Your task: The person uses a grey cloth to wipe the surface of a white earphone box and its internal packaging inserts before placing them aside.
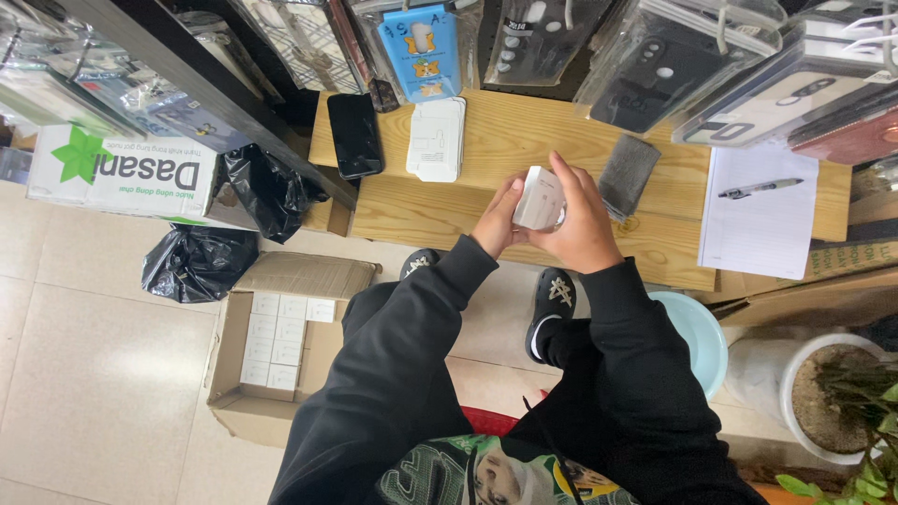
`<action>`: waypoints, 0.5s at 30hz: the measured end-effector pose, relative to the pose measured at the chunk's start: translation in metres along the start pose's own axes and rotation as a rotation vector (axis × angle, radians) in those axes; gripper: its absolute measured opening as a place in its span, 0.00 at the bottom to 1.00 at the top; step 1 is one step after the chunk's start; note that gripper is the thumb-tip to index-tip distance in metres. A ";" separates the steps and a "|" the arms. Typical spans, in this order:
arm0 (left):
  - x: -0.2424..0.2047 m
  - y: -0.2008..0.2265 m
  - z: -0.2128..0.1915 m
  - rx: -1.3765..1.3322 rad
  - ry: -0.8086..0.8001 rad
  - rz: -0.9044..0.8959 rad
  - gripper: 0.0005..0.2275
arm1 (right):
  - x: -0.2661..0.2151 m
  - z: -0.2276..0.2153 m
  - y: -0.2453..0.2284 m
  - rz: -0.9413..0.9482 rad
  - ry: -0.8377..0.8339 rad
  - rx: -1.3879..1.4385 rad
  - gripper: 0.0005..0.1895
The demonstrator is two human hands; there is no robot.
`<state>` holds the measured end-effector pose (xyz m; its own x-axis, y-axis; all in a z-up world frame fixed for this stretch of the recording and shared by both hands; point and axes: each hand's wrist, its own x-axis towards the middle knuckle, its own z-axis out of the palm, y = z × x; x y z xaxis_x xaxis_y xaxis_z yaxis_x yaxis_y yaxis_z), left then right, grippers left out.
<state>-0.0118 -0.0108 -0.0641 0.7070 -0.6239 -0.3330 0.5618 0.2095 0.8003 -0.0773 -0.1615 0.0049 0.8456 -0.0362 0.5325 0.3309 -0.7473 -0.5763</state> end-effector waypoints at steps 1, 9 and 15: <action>0.006 -0.005 -0.007 -0.001 0.003 0.004 0.28 | 0.003 -0.003 0.000 -0.004 -0.002 0.002 0.65; 0.016 -0.019 -0.026 0.219 0.131 0.168 0.13 | 0.000 0.014 0.003 -0.059 -0.027 -0.160 0.63; -0.005 0.007 -0.046 0.086 0.209 0.240 0.12 | -0.002 -0.011 -0.014 0.011 0.017 0.071 0.60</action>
<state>0.0082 0.0286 -0.0800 0.8926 -0.3947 -0.2181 0.3368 0.2621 0.9044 -0.0878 -0.1576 0.0190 0.8427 -0.0558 0.5355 0.3508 -0.6975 -0.6248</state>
